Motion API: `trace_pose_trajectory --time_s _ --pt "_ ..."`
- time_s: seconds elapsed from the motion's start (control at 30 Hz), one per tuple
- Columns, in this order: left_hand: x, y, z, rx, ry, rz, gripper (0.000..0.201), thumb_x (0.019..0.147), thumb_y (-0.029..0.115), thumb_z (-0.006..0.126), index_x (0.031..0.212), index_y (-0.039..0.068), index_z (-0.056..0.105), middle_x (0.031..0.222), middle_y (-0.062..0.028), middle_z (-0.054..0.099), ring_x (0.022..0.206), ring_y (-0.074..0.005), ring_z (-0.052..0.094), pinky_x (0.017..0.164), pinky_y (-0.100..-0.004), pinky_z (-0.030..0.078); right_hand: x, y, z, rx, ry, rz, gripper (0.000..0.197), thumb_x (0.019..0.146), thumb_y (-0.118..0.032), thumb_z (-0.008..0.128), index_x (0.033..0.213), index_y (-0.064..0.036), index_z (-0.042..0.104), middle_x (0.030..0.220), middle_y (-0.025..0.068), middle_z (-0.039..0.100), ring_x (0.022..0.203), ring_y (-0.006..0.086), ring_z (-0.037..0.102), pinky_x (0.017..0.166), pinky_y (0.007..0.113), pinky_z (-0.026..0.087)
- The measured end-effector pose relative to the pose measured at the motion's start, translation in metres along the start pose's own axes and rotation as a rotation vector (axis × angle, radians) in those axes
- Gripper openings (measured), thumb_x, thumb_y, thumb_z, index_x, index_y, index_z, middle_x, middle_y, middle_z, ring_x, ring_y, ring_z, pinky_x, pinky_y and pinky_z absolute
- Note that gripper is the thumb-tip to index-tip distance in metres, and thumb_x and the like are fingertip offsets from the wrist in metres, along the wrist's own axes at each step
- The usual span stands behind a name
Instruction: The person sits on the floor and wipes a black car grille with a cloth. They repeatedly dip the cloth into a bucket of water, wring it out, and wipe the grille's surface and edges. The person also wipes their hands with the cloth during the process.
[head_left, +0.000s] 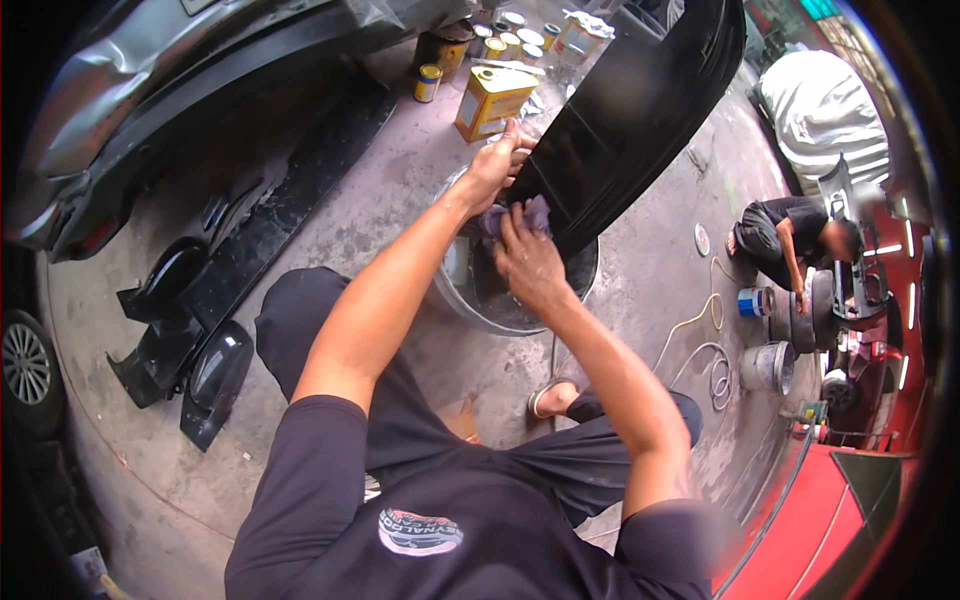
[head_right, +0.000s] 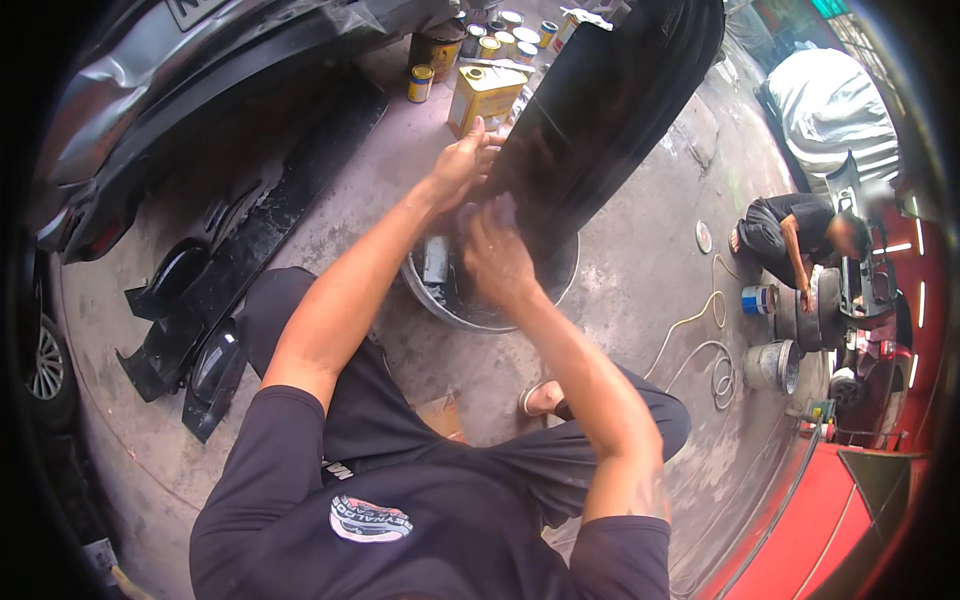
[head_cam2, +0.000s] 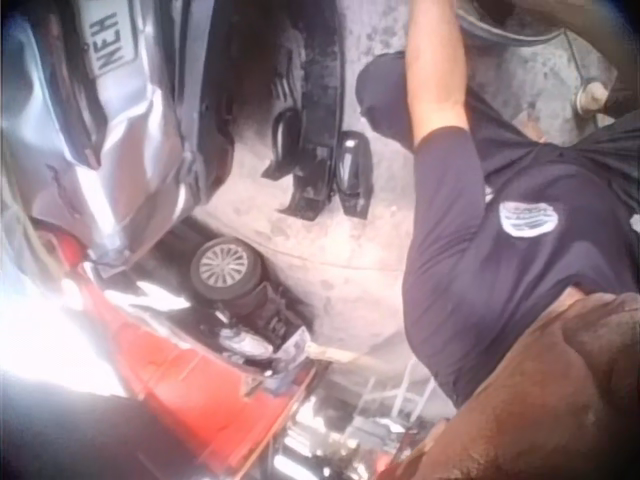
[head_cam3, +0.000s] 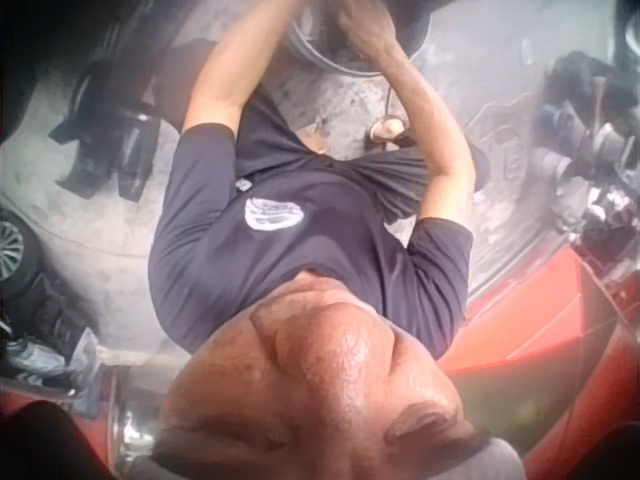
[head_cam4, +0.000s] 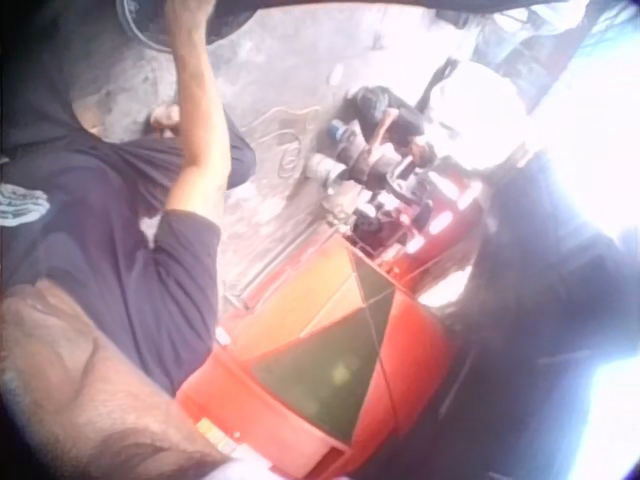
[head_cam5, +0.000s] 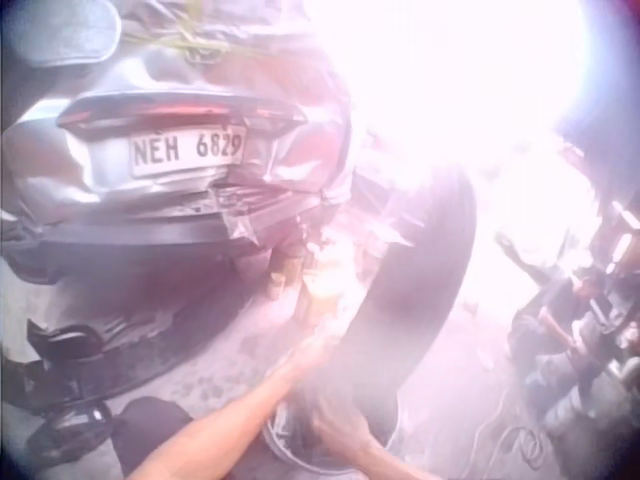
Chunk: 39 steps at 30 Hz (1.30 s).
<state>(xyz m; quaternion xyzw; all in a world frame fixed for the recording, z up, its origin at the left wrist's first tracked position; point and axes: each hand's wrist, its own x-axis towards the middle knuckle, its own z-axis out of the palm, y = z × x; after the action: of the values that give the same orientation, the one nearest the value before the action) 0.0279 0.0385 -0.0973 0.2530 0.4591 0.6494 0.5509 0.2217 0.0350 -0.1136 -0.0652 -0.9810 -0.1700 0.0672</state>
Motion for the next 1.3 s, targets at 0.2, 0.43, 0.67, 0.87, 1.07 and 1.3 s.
trace_pose_trajectory --time_s 0.2,0.43,0.67,0.87,1.07,1.3 --pt "-0.006 0.003 0.011 -0.001 0.082 0.071 0.081 0.108 0.074 0.034 0.140 0.005 0.062 0.134 -0.0151 0.063 0.127 -0.0256 0.056 0.109 -0.0484 0.042 0.052 0.065 -0.097 -0.189 0.072 -0.013 0.026 0.086 -0.020 0.066 0.103 -0.0046 0.077 0.135 0.0220 0.064 0.140 0.0434 0.051 0.122 0.062 0.035" --pt "0.001 0.005 -0.009 0.027 -0.006 0.026 0.072 0.106 0.076 0.040 0.125 0.010 0.064 0.095 0.0027 0.054 0.083 -0.0099 0.044 0.074 -0.0308 0.038 0.092 0.144 -0.184 -0.484 0.336 0.099 0.019 0.090 -0.018 0.064 0.102 -0.0124 0.078 0.136 0.0129 0.069 0.133 0.0361 0.060 0.122 0.068 0.030" --pt "0.009 0.003 -0.012 -0.067 -0.083 0.001 0.072 0.104 0.076 0.046 0.126 0.009 0.063 0.093 0.0023 0.053 0.085 -0.0101 0.046 0.077 -0.0301 0.039 0.060 0.081 -0.110 -0.307 0.291 0.074 0.021 0.086 -0.016 0.065 0.099 -0.0042 0.077 0.133 0.0206 0.066 0.136 0.0396 0.056 0.122 0.066 0.032" --pt "0.004 0.002 -0.012 0.072 -0.062 0.117 0.082 0.097 0.081 0.052 0.131 0.007 0.063 0.113 -0.0060 0.063 0.109 -0.0157 0.057 0.099 -0.0390 0.049 0.020 -0.004 -0.007 -0.103 0.067 0.030 0.037 0.091 -0.021 0.060 0.112 0.0035 0.078 0.139 0.0240 0.065 0.146 0.0448 0.047 0.125 0.066 0.027" --pt "-0.026 0.022 0.016 0.698 -0.136 0.410 0.143 0.069 0.084 0.081 0.169 0.005 0.018 0.159 -0.0388 0.041 0.157 -0.0477 0.031 0.126 -0.0492 0.031 0.017 -0.046 0.076 0.005 -0.273 -0.055 0.037 0.099 -0.029 0.054 0.104 -0.0122 0.086 0.140 0.0192 0.068 0.148 0.0392 0.046 0.129 0.061 0.022" --pt "-0.071 0.001 0.047 1.155 0.055 0.543 0.156 0.060 0.060 0.098 0.173 0.014 0.000 0.160 -0.0360 0.034 0.140 -0.0555 0.046 0.116 -0.0574 0.044 0.014 -0.059 0.018 0.982 -0.103 0.196 0.036 0.107 -0.020 0.052 0.135 -0.0030 0.066 0.140 0.0194 0.062 0.138 0.0324 0.053 0.123 0.045 0.034"
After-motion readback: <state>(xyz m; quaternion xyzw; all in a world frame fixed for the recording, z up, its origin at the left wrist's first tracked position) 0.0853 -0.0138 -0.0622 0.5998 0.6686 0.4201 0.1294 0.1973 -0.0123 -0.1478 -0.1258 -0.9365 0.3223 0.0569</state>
